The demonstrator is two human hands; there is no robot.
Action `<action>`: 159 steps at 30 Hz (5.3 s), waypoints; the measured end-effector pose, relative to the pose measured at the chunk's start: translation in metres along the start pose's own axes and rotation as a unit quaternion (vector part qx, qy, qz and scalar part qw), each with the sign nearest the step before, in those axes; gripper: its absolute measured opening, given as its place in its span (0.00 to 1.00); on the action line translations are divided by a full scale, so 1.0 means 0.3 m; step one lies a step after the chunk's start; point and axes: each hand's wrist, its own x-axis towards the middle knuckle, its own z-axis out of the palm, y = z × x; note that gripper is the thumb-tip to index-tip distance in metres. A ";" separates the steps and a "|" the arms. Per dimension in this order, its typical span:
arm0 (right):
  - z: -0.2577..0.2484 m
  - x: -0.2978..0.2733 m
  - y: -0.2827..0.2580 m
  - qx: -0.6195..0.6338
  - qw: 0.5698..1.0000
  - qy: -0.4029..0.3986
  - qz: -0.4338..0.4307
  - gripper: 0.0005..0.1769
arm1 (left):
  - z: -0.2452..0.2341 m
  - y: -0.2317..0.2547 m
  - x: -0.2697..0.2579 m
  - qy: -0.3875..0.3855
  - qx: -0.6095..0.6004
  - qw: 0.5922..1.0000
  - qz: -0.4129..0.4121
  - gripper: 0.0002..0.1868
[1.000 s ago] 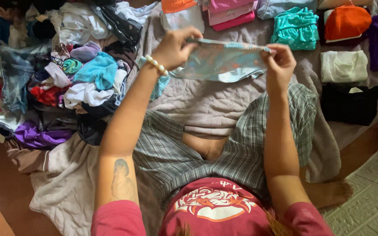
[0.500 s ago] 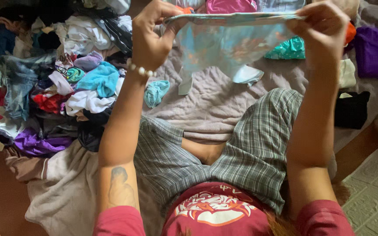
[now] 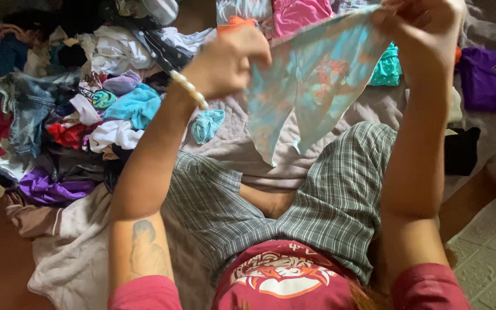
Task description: The person sits cross-legged on a bed and folds various clothing items one by one. They handle denim shorts, a maroon top, an orange top, a pink top, and a light blue top, smoothing and folding each into a neat rectangle before placing it in a growing stack.
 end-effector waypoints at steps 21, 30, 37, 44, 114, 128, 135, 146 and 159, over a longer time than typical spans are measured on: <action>0.422 -0.335 0.550 -0.012 0.974 0.214 0.071 0.09 | 0.000 0.051 0.042 0.027 -0.008 0.987 -0.156 0.10; 0.468 -0.363 0.918 0.307 0.845 0.035 0.436 0.30 | -0.051 0.058 0.012 0.027 -0.027 0.999 -0.034 0.12; 0.435 -0.241 0.742 0.291 0.854 -0.099 0.419 0.31 | -0.131 0.044 -0.026 0.086 -0.030 0.992 -0.090 0.08; 0.495 -0.342 0.776 0.002 0.897 -0.105 0.428 0.38 | -0.162 0.021 -0.092 0.182 -0.015 0.978 -0.102 0.08; 0.100 -0.567 1.320 -0.379 0.875 0.186 0.236 0.19 | 0.679 -0.739 -0.913 0.349 0.024 0.828 -0.438 0.12; -0.137 -0.416 1.032 -0.363 0.923 0.129 -0.008 0.10 | 0.630 -0.632 -0.874 0.403 -0.048 0.787 -0.464 0.14; -0.123 -0.501 1.278 -0.445 0.875 0.106 0.156 0.30 | 0.719 -0.723 -0.900 0.209 -0.044 0.866 -0.452 0.31; -0.226 -0.597 1.418 -0.448 0.818 0.030 0.359 0.30 | 0.709 -0.719 -0.930 0.227 -0.160 0.858 -0.432 0.39; -0.332 -0.601 1.346 -0.438 0.789 -0.019 0.431 0.34 | 0.556 -0.524 -0.803 -0.031 -0.097 0.777 -0.621 0.54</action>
